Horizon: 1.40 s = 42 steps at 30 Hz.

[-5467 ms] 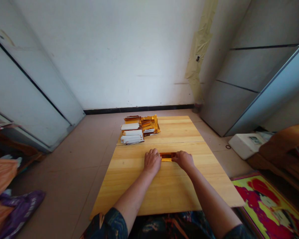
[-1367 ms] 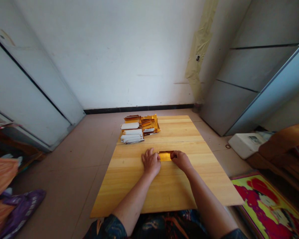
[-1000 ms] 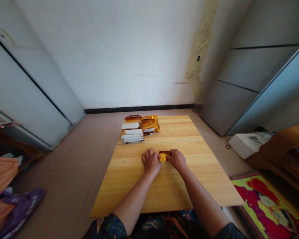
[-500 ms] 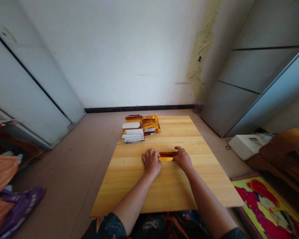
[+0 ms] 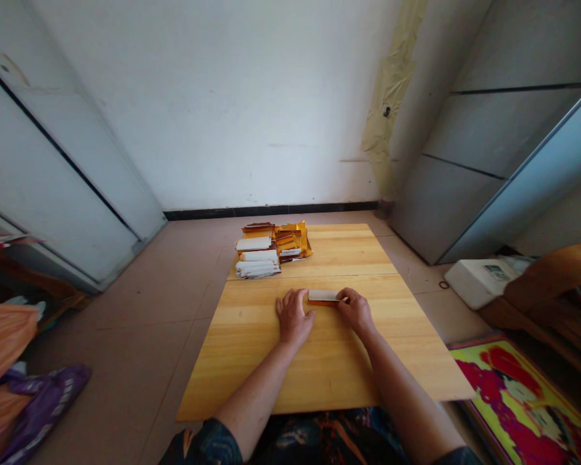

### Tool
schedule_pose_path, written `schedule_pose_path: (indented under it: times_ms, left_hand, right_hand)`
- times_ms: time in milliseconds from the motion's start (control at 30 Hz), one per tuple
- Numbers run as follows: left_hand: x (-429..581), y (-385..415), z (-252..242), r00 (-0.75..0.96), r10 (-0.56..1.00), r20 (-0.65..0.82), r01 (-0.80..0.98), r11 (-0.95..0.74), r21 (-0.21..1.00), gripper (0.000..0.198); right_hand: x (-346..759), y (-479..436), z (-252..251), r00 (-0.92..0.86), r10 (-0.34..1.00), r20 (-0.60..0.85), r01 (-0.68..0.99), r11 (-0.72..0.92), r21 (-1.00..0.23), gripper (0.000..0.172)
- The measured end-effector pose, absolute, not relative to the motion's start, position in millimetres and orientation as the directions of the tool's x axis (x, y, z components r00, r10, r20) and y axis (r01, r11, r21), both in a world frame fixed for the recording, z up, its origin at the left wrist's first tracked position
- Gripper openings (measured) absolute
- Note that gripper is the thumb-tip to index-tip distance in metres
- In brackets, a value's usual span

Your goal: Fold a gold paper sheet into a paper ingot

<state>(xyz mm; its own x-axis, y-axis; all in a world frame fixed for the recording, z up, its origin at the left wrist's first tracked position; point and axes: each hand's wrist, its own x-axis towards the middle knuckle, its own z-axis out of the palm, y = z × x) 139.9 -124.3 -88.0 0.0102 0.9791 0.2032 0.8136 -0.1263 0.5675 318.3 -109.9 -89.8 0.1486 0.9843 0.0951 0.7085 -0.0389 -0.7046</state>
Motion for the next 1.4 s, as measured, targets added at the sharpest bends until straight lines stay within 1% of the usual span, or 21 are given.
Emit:
schedule_pose_path:
  times_ms: [100,200,300,367,467,567,633,767,900,967,1067,1133,1267,1400]
  left_hand:
    - [139.0,-124.3,-88.2,-0.002,0.97,0.243,0.804,-0.143,0.578,0.046]
    - [137.9,-124.4,-90.5,0.057,0.946,0.319,0.778,-0.242,0.579,0.037]
    - [137.1,-125.4,-93.3,0.1,0.916,0.388,0.773,-0.317,0.55,0.036]
    - [137.0,-126.4,-94.2,0.121,0.908,0.401,0.786,-0.334,0.52,0.037]
    - [137.4,-127.7,-93.5,0.154,0.922,0.354,0.81,-0.323,0.489,0.03]
    - [138.1,-128.6,-91.2,0.199,0.941,0.273,0.841,-0.307,0.446,0.028]
    - [138.3,-129.4,-90.0,0.24,0.943,0.229,0.857,-0.317,0.407,0.033]
    - [137.4,-131.2,-90.8,0.303,0.935,0.182,0.868,-0.35,0.353,0.046]
    - [133.9,-131.2,-93.2,0.334,0.933,0.137,0.87,-0.361,0.336,0.064]
    - [131.7,-130.5,-93.5,0.35,0.931,0.104,0.87,-0.364,0.331,0.071]
    - [128.8,-129.4,-93.3,0.386,0.92,0.067,0.866,-0.386,0.317,0.074]
    - [127.3,-129.0,-93.7,0.407,0.911,0.059,0.86,-0.404,0.313,0.074]
    - [125.4,-128.5,-97.1,0.439,0.896,0.064,0.842,-0.436,0.317,0.077]
    - [124.1,-128.3,-98.4,0.453,0.886,0.095,0.822,-0.457,0.34,0.08]
  right_hand:
    - [318.5,-110.6,-91.5,0.138,0.986,0.09,0.669,-0.026,-0.743,0.012]
    - [317.6,-113.4,-93.6,0.102,0.983,0.15,0.601,0.059,-0.797,0.007]
    - [316.9,-118.6,-96.5,0.059,0.976,0.211,0.544,0.145,-0.826,0.004]
    - [317.1,-122.2,-99.2,0.037,0.97,0.242,0.543,0.184,-0.82,0.007]
    - [318.4,-126.1,-104.9,0.005,0.951,0.31,0.588,0.248,-0.77,0.015]
    - [320.8,-128.0,-110.9,-0.033,0.928,0.372,0.649,0.303,-0.698,0.03]
    - [323.7,-129.2,-112.8,-0.068,0.91,0.409,0.67,0.345,-0.658,0.038]
    - [332.9,-134.7,-109.3,-0.154,0.865,0.478,0.687,0.441,-0.577,0.042]
    - [342.5,-144.6,-103.4,-0.234,0.845,0.482,0.681,0.496,-0.539,0.057]
    - [346.1,-148.7,-103.2,-0.274,0.83,0.486,0.668,0.528,-0.525,0.057]
    - [349.4,-152.0,-105.9,-0.345,0.793,0.501,0.647,0.588,-0.485,0.044]
    - [350.0,-152.4,-108.0,-0.368,0.781,0.505,0.637,0.607,-0.475,0.038]
    - [347.7,-152.1,-107.5,-0.405,0.771,0.492,0.633,0.624,-0.457,0.04]
    - [344.1,-152.7,-104.6,-0.452,0.742,0.495,0.667,0.65,-0.365,0.045]
